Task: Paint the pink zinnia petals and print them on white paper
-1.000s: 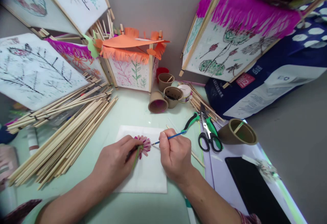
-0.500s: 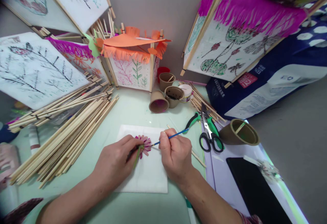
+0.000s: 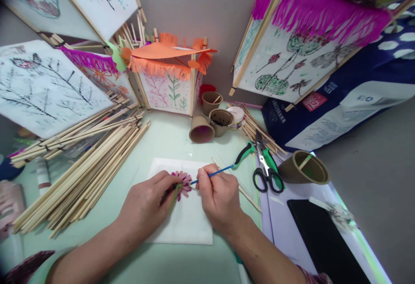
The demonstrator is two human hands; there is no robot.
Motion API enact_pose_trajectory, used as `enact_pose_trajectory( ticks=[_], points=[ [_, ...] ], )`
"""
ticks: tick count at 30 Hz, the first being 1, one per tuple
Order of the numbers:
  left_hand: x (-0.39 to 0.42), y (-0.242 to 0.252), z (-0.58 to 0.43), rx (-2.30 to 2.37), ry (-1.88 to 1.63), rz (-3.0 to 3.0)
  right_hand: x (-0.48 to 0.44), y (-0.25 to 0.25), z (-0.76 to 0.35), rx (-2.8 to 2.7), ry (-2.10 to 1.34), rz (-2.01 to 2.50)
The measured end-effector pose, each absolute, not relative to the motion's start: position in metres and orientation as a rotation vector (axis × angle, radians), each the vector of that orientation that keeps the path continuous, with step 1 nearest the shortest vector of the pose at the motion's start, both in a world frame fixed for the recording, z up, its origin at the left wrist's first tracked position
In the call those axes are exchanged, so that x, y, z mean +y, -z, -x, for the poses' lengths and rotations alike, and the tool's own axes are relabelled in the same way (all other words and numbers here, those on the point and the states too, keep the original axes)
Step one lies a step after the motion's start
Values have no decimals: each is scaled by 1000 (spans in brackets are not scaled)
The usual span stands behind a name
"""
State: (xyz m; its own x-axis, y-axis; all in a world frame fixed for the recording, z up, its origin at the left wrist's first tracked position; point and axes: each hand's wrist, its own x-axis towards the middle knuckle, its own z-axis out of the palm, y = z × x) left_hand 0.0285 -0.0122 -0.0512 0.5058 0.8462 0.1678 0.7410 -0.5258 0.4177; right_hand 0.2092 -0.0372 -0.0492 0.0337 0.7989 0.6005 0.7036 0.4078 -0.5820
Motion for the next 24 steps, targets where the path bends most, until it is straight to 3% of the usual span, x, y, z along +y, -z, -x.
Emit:
enact_pose_trajectory(
  ticks=[24],
  points=[
    [-12,48,-30,1342,-510,-2419,-39,45,-214,-1678,141,1405]
  ],
)
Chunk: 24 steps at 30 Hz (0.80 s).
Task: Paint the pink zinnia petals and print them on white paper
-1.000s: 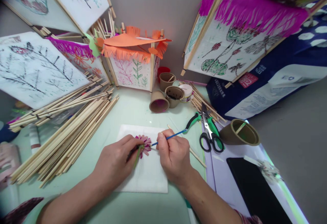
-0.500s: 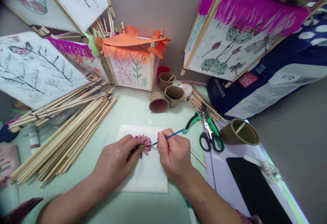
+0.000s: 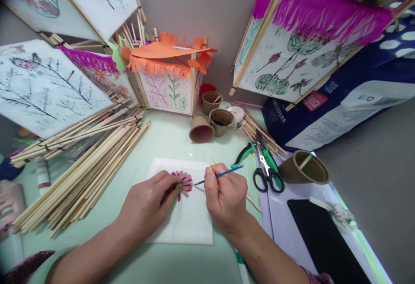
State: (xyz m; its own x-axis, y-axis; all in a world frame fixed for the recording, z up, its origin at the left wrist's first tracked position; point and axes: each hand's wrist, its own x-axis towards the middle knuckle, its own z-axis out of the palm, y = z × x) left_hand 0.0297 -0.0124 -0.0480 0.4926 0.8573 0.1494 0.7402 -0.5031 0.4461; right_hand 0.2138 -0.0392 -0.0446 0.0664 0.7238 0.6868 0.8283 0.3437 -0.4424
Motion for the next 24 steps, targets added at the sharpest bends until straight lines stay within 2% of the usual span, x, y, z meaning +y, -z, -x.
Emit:
enact_pose_trajectory(
  ticks=[24],
  points=[
    [-12,49,-30,1339,-508,-2445,-38,44,-212,-1734,112,1371]
  ],
)
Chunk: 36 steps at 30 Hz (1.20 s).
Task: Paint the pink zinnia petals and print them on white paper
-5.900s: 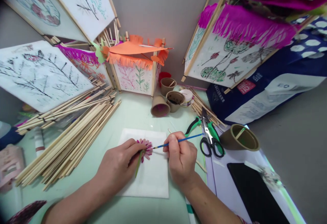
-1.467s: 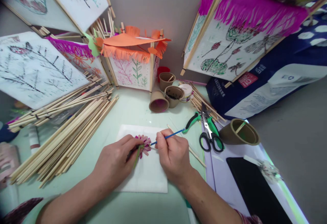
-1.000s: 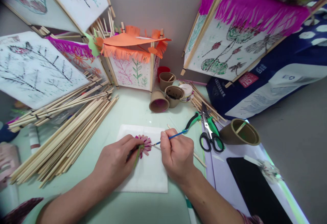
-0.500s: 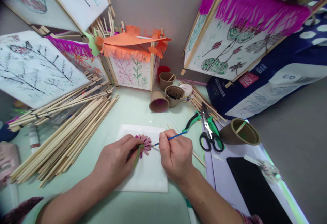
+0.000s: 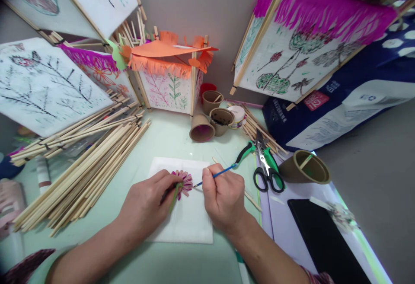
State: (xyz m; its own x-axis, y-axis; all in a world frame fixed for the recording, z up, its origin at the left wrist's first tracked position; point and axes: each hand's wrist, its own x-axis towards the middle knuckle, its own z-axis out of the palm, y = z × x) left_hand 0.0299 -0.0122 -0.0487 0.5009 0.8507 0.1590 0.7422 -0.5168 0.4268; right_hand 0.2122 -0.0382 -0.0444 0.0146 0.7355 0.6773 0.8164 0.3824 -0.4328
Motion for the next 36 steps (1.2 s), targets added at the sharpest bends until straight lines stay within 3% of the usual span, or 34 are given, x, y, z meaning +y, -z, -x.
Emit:
enact_pose_trajectory(
  ticks=[36],
  points=[
    [-13,49,-29,1338,-509,-2434,-37,48,-215,-1709,286,1312]
  ],
)
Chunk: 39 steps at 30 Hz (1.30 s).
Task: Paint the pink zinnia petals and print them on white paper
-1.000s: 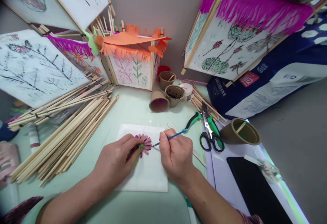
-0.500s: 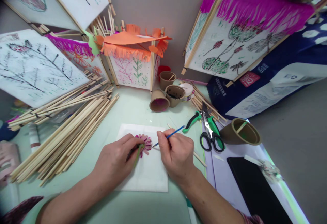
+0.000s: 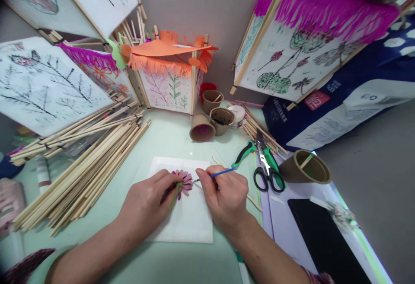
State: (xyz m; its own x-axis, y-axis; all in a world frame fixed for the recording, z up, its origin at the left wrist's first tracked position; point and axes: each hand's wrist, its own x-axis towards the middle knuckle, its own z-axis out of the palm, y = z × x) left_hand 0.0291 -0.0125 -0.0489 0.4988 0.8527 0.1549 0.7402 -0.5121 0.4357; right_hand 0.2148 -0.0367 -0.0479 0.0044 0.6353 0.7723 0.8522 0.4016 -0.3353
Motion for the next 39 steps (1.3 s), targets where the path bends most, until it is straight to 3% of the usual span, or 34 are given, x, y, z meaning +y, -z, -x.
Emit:
enact_pose_trajectory(
  ticks=[39],
  points=[
    [-12,49,-30,1333,-481,-2431,-35,52,-214,-1747,202,1254]
  ],
)
